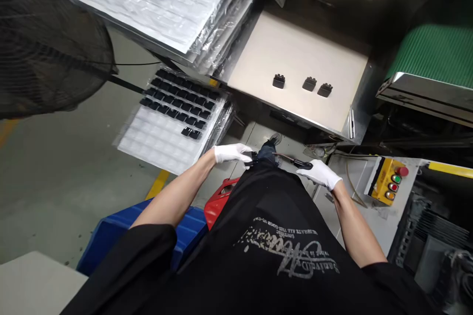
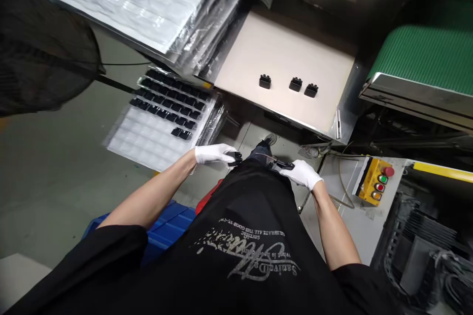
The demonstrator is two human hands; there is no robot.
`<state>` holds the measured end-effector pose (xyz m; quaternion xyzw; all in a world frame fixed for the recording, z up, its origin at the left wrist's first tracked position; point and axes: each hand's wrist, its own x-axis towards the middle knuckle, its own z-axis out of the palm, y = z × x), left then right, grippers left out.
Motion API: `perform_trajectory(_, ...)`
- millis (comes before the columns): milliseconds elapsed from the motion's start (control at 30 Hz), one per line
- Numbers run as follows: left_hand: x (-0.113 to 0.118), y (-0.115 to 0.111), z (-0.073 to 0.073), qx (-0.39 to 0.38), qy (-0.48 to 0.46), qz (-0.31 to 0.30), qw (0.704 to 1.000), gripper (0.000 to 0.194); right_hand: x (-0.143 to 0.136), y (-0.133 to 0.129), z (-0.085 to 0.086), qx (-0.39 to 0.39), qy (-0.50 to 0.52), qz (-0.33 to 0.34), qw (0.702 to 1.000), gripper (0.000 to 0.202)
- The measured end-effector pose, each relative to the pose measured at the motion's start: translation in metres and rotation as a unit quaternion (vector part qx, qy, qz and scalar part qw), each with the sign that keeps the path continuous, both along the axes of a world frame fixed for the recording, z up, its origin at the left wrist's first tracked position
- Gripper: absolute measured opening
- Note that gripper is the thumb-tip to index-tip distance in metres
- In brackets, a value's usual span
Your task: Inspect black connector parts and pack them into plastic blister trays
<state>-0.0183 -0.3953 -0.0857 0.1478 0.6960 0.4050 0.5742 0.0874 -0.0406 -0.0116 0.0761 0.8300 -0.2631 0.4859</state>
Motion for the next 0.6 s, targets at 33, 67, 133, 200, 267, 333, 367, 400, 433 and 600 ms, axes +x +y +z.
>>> perform_trajectory(33,-0.002,0.002,0.001,-0.035,0.039,-0.008,0.999,0.032,-0.008,-0.006,0.005,0.043,0.012,0.035,0.998,0.046)
perform_trajectory(67,-0.003,0.005,0.001,-0.072,0.082,-0.011,0.994,0.025,-0.016,-0.013,0.01,0.077,0.025,0.07,0.994,0.044)
perform_trajectory(133,-0.003,0.011,0.004,-0.139,0.165,-0.007,0.976,0.019,-0.031,-0.03,0.021,0.119,0.045,0.116,0.985,0.045)
perform_trajectory(200,0.0,0.016,0.009,-0.186,0.223,0.004,0.957,0.023,-0.042,-0.046,0.028,0.146,0.06,0.117,0.98,0.049)
perform_trajectory(267,0.002,0.019,0.014,-0.212,0.253,0.015,0.944,0.028,-0.05,-0.058,0.031,0.151,0.062,0.11,0.98,0.05)
perform_trajectory(333,0.0,0.019,0.016,-0.219,0.258,0.029,0.941,0.025,-0.059,-0.066,0.028,0.13,0.056,0.107,0.984,0.049)
perform_trajectory(367,-0.004,0.018,0.015,-0.215,0.254,0.04,0.942,0.023,-0.064,-0.069,0.026,0.124,0.054,0.103,0.985,0.048)
perform_trajectory(400,-0.009,0.016,0.014,-0.207,0.247,0.053,0.945,0.021,-0.069,-0.071,0.022,0.122,0.054,0.097,0.986,0.047)
perform_trajectory(433,-0.015,0.014,0.013,-0.194,0.239,0.069,0.949,0.021,-0.075,-0.072,0.018,0.121,0.054,0.089,0.987,0.046)
perform_trajectory(600,-0.063,-0.007,0.024,-0.092,0.18,0.148,0.968,0.018,-0.101,-0.06,-0.023,0.07,0.046,0.021,0.996,0.04)
